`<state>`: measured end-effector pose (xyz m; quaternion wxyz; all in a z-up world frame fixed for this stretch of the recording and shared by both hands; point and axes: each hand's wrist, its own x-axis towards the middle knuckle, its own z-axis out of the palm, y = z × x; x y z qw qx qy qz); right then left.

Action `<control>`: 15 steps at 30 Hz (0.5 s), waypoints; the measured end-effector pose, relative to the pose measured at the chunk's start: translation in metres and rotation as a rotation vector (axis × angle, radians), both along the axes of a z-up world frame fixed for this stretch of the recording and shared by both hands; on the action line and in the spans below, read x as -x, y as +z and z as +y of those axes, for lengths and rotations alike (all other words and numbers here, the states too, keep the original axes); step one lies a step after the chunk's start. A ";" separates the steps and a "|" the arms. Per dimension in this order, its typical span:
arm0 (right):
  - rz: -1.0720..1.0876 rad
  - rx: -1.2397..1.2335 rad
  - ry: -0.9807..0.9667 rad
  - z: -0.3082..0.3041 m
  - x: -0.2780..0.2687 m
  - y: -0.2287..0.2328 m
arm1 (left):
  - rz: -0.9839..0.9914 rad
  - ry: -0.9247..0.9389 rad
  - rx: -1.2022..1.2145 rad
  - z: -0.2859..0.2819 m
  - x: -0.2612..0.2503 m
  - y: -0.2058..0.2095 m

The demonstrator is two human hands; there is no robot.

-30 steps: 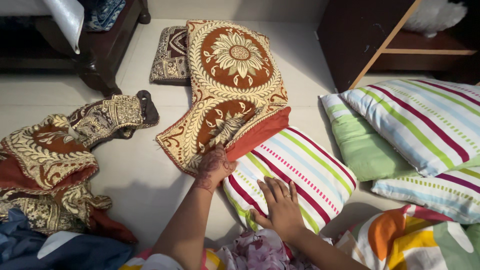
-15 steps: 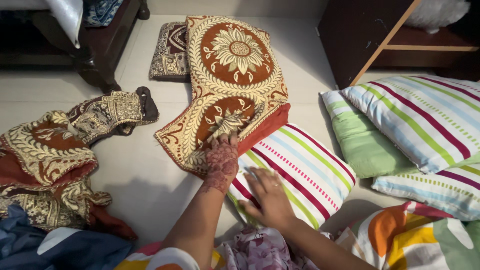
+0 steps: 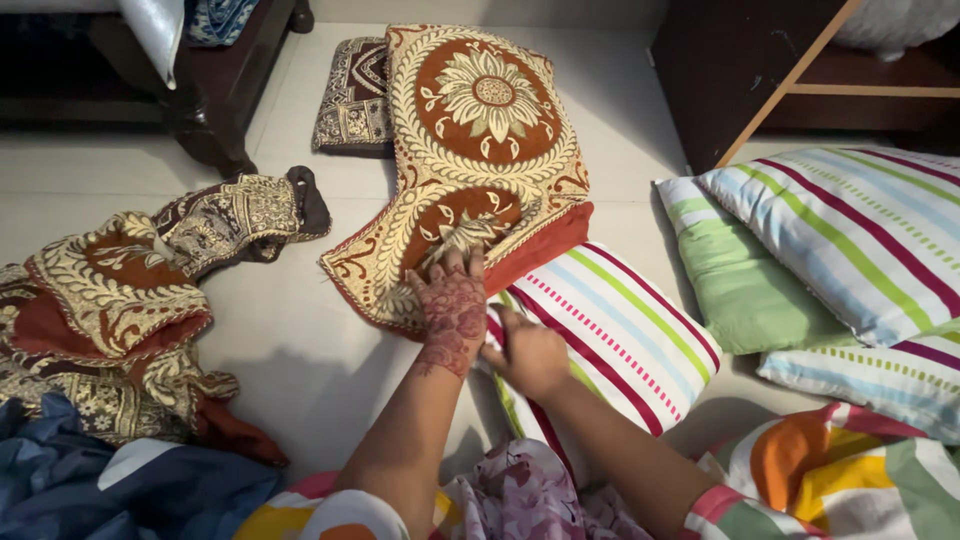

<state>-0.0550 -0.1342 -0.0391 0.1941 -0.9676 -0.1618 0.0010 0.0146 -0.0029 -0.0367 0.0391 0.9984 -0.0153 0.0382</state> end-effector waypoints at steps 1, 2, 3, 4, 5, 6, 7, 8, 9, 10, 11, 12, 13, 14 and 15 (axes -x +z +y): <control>0.052 -0.014 -0.085 0.001 -0.005 -0.003 | 0.002 0.000 0.000 -0.003 0.002 0.004; 0.105 -0.027 -0.171 0.001 -0.009 -0.008 | 0.068 -0.031 0.037 -0.005 0.005 0.007; 0.105 -0.028 -0.167 0.002 -0.015 -0.015 | 0.132 -0.060 0.074 -0.008 0.007 0.008; 0.047 -0.058 -0.217 0.003 -0.023 -0.022 | 0.132 -0.057 0.073 -0.014 0.007 0.008; -0.011 -0.087 -0.267 0.004 -0.031 -0.029 | 0.053 -0.092 0.038 -0.021 0.007 0.006; -0.010 -0.088 -0.264 0.003 -0.036 -0.036 | -0.025 -0.128 0.003 -0.026 0.008 0.003; 0.023 -0.025 -0.310 0.004 -0.041 -0.042 | -0.026 -0.127 0.000 -0.028 0.012 -0.001; 0.055 0.038 -0.356 0.004 -0.045 -0.046 | -0.017 -0.164 -0.016 -0.029 0.016 -0.004; 0.051 0.038 -0.360 0.003 -0.050 -0.046 | -0.012 -0.205 -0.028 -0.032 0.017 -0.006; 0.013 -0.036 -0.350 0.002 -0.054 -0.046 | -0.016 -0.209 -0.027 -0.033 0.015 -0.007; -0.017 -0.109 -0.338 0.003 -0.052 -0.047 | -0.049 -0.216 -0.034 -0.032 0.019 -0.010; -0.012 -0.107 -0.339 0.003 -0.050 -0.047 | -0.083 -0.223 -0.041 -0.032 0.022 -0.013; 0.006 -0.102 -0.366 0.004 -0.054 -0.045 | -0.084 -0.225 -0.040 -0.033 0.022 -0.015; 0.025 -0.096 -0.393 0.005 -0.056 -0.042 | -0.101 -0.226 -0.027 -0.033 0.021 -0.016; 0.023 -0.097 -0.392 0.006 -0.056 -0.040 | -0.119 -0.224 -0.017 -0.032 0.020 -0.017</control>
